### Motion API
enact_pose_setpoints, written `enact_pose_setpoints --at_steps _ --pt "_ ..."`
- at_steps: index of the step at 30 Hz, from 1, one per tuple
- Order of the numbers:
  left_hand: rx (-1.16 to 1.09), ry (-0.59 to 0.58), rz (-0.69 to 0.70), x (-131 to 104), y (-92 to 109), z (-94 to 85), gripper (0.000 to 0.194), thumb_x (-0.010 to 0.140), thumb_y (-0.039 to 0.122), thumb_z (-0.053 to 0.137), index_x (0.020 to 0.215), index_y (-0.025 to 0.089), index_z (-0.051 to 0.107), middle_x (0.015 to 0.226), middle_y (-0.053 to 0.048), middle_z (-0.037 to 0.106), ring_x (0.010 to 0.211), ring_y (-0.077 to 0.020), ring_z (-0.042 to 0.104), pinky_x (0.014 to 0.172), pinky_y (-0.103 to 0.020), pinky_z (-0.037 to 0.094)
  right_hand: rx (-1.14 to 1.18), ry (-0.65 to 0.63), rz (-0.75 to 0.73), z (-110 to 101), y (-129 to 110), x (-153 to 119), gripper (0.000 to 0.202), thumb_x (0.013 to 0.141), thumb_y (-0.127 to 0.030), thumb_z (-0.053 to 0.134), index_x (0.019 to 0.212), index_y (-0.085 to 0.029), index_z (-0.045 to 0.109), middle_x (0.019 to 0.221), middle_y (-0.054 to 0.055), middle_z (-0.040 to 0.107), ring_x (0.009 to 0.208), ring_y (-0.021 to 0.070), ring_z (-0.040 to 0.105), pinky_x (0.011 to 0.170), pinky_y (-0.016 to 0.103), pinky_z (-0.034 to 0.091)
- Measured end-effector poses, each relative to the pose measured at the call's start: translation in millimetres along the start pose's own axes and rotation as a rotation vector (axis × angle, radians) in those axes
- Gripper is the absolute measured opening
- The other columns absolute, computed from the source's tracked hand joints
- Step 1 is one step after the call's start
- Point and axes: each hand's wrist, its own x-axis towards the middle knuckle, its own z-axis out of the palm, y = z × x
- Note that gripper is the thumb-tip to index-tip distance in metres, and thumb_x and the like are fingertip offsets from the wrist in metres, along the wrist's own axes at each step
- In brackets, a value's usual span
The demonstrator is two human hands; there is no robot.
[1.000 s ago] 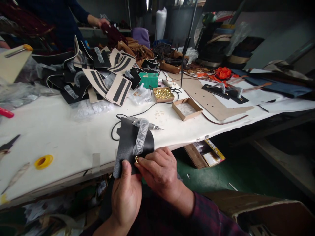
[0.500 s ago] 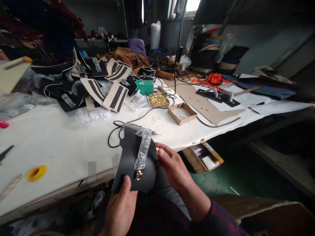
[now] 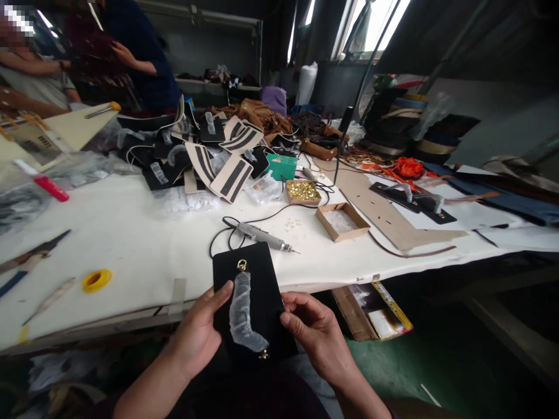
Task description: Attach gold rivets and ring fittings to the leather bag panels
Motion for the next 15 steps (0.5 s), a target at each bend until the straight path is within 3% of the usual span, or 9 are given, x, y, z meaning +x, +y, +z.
enact_pose_setpoints --at_steps 2,6,8,11,15 --pt "0.08 -0.018 0.08 2.0 -1.4 3.6 0.05 0.082 0.041 0.086 0.125 0.016 0.077 0.119 -0.013 0.081 0.121 -0.0373 0.072 0.109 -0.051 0.055 -0.148 0.025 -0.082 -1.7 -2.5 0.0 0.025 0.091 -0.038 0.08 0.112 -0.025 0.081 0.092 0.004 0.072 0.084 0.0181 0.066 0.077 0.03 0.053" --pt "0.364 -0.076 0.265 2.3 -7.2 -2.1 0.048 0.09 0.049 0.077 0.128 0.018 0.077 0.129 -0.011 0.078 0.126 -0.0337 0.069 0.116 -0.045 0.049 -0.433 0.164 -0.424 1.7 -24.8 11.5 0.014 0.095 -0.027 0.075 0.108 -0.023 0.078 0.093 0.004 0.072 0.084 0.0186 0.068 0.078 0.032 0.055" --pt "0.545 -0.097 0.312 0.7 -8.3 -6.8 0.047 0.094 0.051 0.072 0.129 0.02 0.076 0.133 -0.009 0.077 0.125 -0.0323 0.069 0.117 -0.043 0.047 -0.519 0.175 -0.546 8.7 -38.6 20.2 0.016 0.095 -0.023 0.074 0.111 -0.023 0.078 0.091 0.004 0.072 0.082 0.018 0.068 0.074 0.031 0.055" --pt "0.716 -0.115 0.317 -4.7 -7.4 -9.8 0.051 0.096 0.055 0.067 0.132 0.02 0.074 0.132 -0.008 0.077 0.124 -0.0328 0.069 0.113 -0.041 0.05 -0.599 0.1 -0.599 23.3 -51.1 31.7 0.021 0.094 -0.024 0.076 0.115 -0.022 0.078 0.095 0.007 0.074 0.084 0.0192 0.07 0.073 0.032 0.057" --pt "0.829 -0.085 0.367 -11.9 -6.0 -9.9 0.053 0.097 0.058 0.064 0.132 0.02 0.074 0.128 -0.008 0.079 0.122 -0.0336 0.069 0.107 -0.038 0.055 -0.63 0.078 -0.6 39.0 -48.9 37.9 0.018 0.095 -0.024 0.075 0.113 -0.021 0.079 0.098 0.008 0.076 0.085 0.0199 0.071 0.075 0.033 0.058"
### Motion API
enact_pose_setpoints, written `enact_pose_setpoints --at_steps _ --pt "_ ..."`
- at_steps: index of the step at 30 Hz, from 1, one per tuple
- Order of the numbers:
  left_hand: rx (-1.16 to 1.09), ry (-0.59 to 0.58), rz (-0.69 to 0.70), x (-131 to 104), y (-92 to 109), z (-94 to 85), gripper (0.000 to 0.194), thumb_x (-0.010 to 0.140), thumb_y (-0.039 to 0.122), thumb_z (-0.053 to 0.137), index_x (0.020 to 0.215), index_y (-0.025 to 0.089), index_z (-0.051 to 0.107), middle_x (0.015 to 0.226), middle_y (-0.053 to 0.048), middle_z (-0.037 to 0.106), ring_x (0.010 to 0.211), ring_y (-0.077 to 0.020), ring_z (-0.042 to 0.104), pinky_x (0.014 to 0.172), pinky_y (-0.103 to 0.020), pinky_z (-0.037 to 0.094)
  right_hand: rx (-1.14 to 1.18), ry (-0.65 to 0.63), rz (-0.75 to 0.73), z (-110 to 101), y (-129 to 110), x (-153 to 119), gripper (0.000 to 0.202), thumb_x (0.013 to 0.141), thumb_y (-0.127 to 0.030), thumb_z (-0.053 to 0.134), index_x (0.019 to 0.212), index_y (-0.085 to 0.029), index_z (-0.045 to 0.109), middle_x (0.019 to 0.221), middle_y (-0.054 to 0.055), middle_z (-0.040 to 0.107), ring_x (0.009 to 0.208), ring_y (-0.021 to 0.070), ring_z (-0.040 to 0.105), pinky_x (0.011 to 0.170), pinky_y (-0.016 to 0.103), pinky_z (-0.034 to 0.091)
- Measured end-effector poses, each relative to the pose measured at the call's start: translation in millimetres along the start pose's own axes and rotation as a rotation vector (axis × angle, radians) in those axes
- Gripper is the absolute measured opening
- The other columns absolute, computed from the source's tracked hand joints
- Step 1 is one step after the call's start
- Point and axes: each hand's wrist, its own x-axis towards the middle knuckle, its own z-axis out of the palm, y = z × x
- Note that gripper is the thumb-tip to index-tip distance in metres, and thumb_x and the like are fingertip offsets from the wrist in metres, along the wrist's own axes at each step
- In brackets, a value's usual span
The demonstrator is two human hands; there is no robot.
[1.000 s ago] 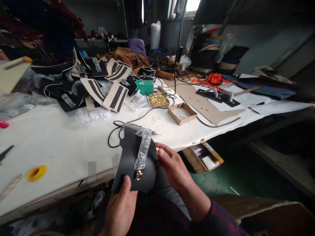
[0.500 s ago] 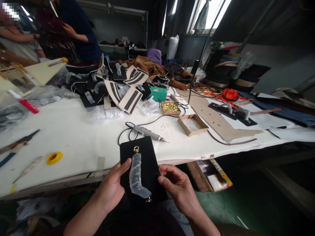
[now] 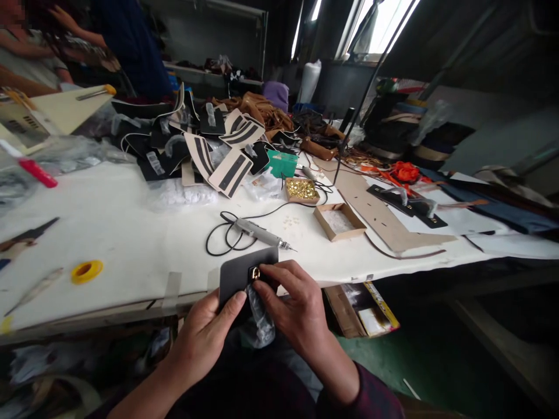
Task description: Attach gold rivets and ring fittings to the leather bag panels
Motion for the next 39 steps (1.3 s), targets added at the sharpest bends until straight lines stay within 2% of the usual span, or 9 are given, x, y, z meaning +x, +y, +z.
enact_pose_setpoints --at_steps 6,9,13,16,19,24,29,35,39 --pt "0.005 -0.04 0.024 -2.0 -0.1 -1.5 0.046 0.098 0.052 0.064 0.134 0.024 0.073 0.131 -0.005 0.078 0.123 -0.0311 0.069 0.106 -0.035 0.055 0.122 0.015 0.066 6.9 1.9 -5.2 0.011 0.093 -0.02 0.077 0.104 -0.022 0.077 0.087 0.003 0.073 0.077 0.0155 0.066 0.072 0.029 0.054" --pt "-0.047 -0.051 0.002 -1.5 2.5 -1.3 0.04 0.098 0.049 0.067 0.129 0.025 0.076 0.132 -0.004 0.077 0.124 -0.0311 0.069 0.106 -0.033 0.054 0.175 -0.011 0.182 5.1 0.9 -5.6 0.006 0.091 -0.023 0.08 0.095 -0.022 0.076 0.085 0.002 0.073 0.075 0.0149 0.064 0.071 0.028 0.052" --pt "-0.097 -0.046 -0.015 -0.4 6.6 -1.2 0.033 0.094 0.044 0.072 0.12 0.025 0.08 0.125 -0.004 0.08 0.119 -0.0318 0.07 0.101 -0.031 0.056 0.254 -0.065 0.291 2.1 0.7 -3.8 0.012 0.089 -0.026 0.082 0.085 -0.021 0.071 0.08 0.0 0.07 0.072 0.0141 0.062 0.068 0.026 0.051" --pt "-0.084 -0.047 -0.001 -0.6 9.0 -1.7 0.032 0.095 0.043 0.071 0.119 0.024 0.08 0.119 -0.004 0.081 0.113 -0.0306 0.071 0.098 -0.03 0.055 0.26 -0.102 0.201 0.1 3.8 -1.9 0.011 0.091 -0.027 0.081 0.086 -0.021 0.073 0.08 0.0 0.071 0.073 0.0143 0.065 0.068 0.026 0.052" --pt "-0.016 -0.059 0.022 -1.5 11.2 -2.4 0.031 0.098 0.044 0.067 0.118 0.024 0.08 0.113 -0.003 0.082 0.106 -0.0276 0.071 0.095 -0.027 0.054 0.221 -0.142 0.064 -2.3 7.8 -0.4 0.005 0.096 -0.027 0.077 0.096 -0.022 0.078 0.089 0.004 0.077 0.08 0.0167 0.071 0.072 0.028 0.055" --pt "0.082 -0.102 0.051 -1.9 16.6 -3.5 0.032 0.1 0.046 0.062 0.116 0.024 0.08 0.102 -0.002 0.081 0.095 -0.025 0.07 0.087 -0.026 0.054 0.106 -0.227 -0.07 -11.0 9.6 3.4 0.012 0.101 -0.029 0.069 0.101 -0.023 0.08 0.092 0.007 0.077 0.083 0.0187 0.072 0.073 0.031 0.057" --pt "0.053 -0.152 0.056 -1.8 21.8 -4.3 0.032 0.1 0.045 0.062 0.114 0.025 0.081 0.101 -0.002 0.081 0.095 -0.0266 0.07 0.089 -0.027 0.054 0.041 -0.329 -0.139 -21.8 8.9 8.3 0.016 0.104 -0.028 0.064 0.106 -0.023 0.079 0.095 0.007 0.077 0.085 0.0195 0.072 0.077 0.032 0.057" --pt "0.037 -0.188 0.047 -2.0 21.2 -5.1 0.032 0.098 0.046 0.064 0.116 0.026 0.082 0.108 -0.004 0.081 0.102 -0.0297 0.07 0.099 -0.03 0.052 -0.001 -0.437 -0.222 -31.2 9.1 14.9 0.018 0.104 -0.022 0.06 0.105 -0.023 0.078 0.093 0.008 0.077 0.084 0.0199 0.07 0.076 0.032 0.054" --pt "0.017 -0.181 0.016 -2.2 17.9 -4.7 0.033 0.095 0.048 0.067 0.114 0.024 0.082 0.106 -0.004 0.081 0.101 -0.03 0.07 0.097 -0.029 0.053 0.02 -0.483 -0.198 -33.0 10.3 17.2 0.02 0.105 -0.026 0.06 0.103 -0.024 0.079 0.093 0.008 0.076 0.085 0.0201 0.07 0.077 0.032 0.054"
